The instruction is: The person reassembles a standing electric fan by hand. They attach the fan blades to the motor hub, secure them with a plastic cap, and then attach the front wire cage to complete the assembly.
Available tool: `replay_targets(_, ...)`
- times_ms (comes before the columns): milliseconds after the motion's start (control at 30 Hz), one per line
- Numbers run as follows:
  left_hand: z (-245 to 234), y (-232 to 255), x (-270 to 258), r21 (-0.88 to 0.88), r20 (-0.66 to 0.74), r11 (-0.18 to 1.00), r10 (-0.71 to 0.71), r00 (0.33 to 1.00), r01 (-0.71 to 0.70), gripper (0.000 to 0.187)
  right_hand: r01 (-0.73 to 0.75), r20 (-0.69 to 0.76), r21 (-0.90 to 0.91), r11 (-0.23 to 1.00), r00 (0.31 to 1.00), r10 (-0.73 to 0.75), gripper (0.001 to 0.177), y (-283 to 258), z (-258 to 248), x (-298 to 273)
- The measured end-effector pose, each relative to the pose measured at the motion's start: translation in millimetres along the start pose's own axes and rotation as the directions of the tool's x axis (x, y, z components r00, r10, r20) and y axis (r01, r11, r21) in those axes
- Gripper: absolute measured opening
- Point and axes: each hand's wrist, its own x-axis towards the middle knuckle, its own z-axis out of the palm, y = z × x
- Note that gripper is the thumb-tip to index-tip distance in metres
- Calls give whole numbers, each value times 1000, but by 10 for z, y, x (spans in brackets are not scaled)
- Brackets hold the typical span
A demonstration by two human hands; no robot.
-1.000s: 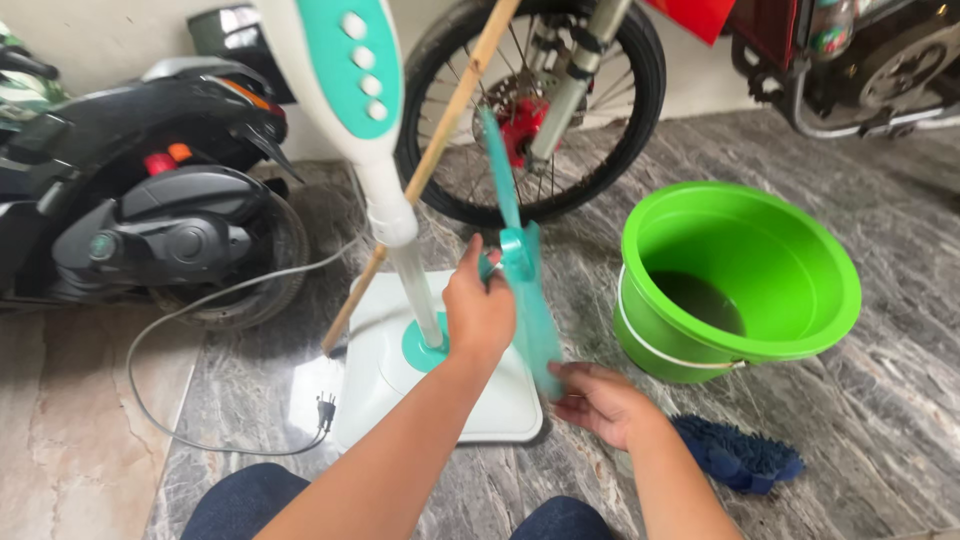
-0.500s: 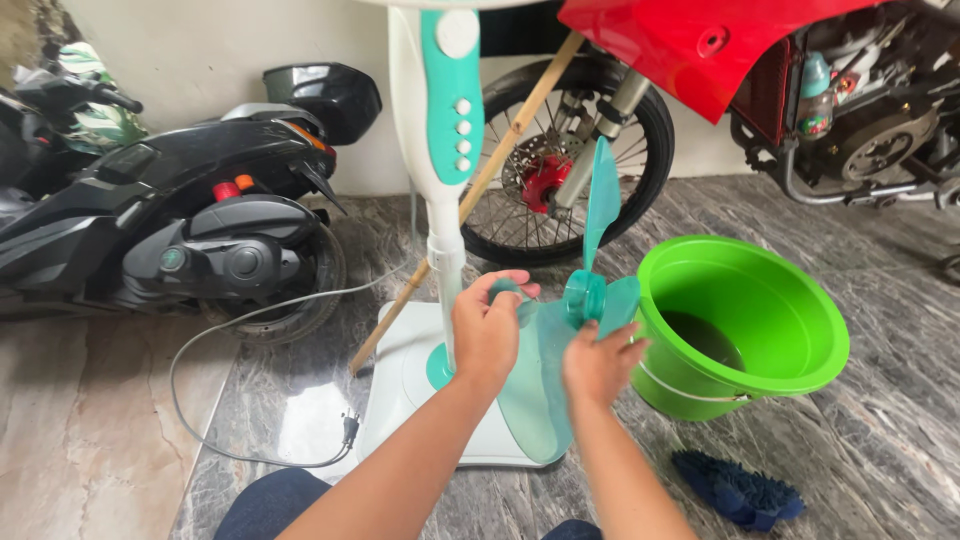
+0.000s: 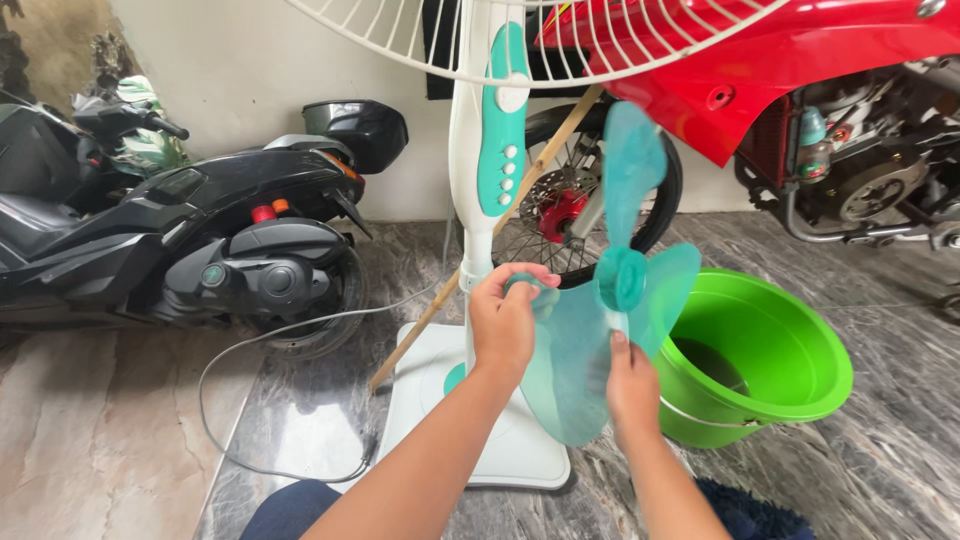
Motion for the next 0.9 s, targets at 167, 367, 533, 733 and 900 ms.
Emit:
replay_targets(167, -18, -44, 46, 87, -81, 994, -60, 995, 67, 26, -47, -142, 27, 999, 989, 50, 40, -399, -198, 215)
replay_targets(367, -143, 8, 227, 384, 124, 862, -402, 907, 330, 36, 131, -346, -297, 946, 908, -234, 32, -596, -589, 167)
replay_targets(533, 120, 132, 206, 822, 320, 570, -464, 826, 2, 90, 158, -398, -379, 912, 862, -315, 31, -629, -880, 117)
replay_targets(733, 853, 235, 58, 686, 551, 700, -324, 769, -197, 98, 41, -447, -459, 887, 852, -271, 36, -661, -1115, 114)
replay_targets(900, 1271, 194, -57, 407, 516, 896, -68, 854, -175, 60, 127, -410, -428, 895, 855, -317, 37, -820, -1230, 194)
